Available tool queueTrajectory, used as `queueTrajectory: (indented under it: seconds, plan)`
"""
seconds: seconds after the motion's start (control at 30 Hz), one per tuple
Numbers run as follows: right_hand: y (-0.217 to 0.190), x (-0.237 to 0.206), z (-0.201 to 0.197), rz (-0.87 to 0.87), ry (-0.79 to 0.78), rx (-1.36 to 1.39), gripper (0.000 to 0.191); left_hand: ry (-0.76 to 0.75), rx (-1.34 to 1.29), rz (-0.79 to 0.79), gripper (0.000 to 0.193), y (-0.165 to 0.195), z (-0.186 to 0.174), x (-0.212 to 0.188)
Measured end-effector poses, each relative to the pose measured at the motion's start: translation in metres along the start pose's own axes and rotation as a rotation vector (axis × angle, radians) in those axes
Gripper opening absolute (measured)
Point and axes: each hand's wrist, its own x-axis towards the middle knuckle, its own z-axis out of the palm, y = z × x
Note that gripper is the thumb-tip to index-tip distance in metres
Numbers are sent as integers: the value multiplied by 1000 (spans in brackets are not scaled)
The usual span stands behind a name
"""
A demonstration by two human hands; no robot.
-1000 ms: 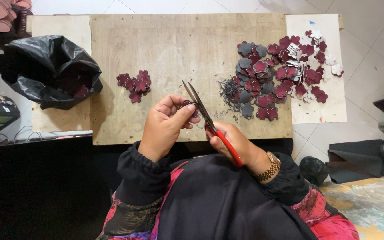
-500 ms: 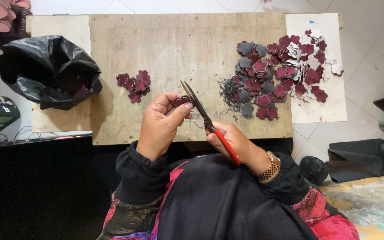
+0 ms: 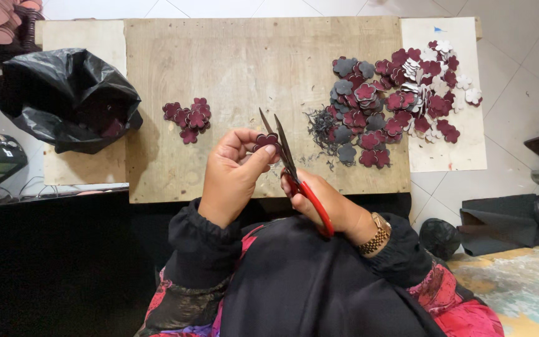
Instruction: The person trims the edges of small flower-shaped fabric pieces using red-handled scissors. They hold each piece in the left hand and carefully cut along the perimeter with the right hand, then place the finished pieces on the table. The process is repeated for multiple pieces.
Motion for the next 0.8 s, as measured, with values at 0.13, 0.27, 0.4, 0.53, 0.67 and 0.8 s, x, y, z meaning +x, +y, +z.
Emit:
queueTrajectory:
  seconds: [0.13,0.27,0.4,0.53,0.67,0.8]
  plan:
    - [1,0,1,-9,26,0,76,-5,-23,9,17,-2,3,0]
    - [-1,1,1,2,33,26,77,-2,-48,9,17,-3,6,1]
    - [-3,2,0,-21,36,-23,77,-5,-73,9,16,-3,6,1]
    - [-3,2,2,17,56,54,76,5,-70,18,16,-4,6,2]
    - [-3,2,2,15,51,74,71,8,-65,26,15,-3,5,3]
    - [-3,0,1,10,40,50,69,44,-5,13,16,-2,3,2]
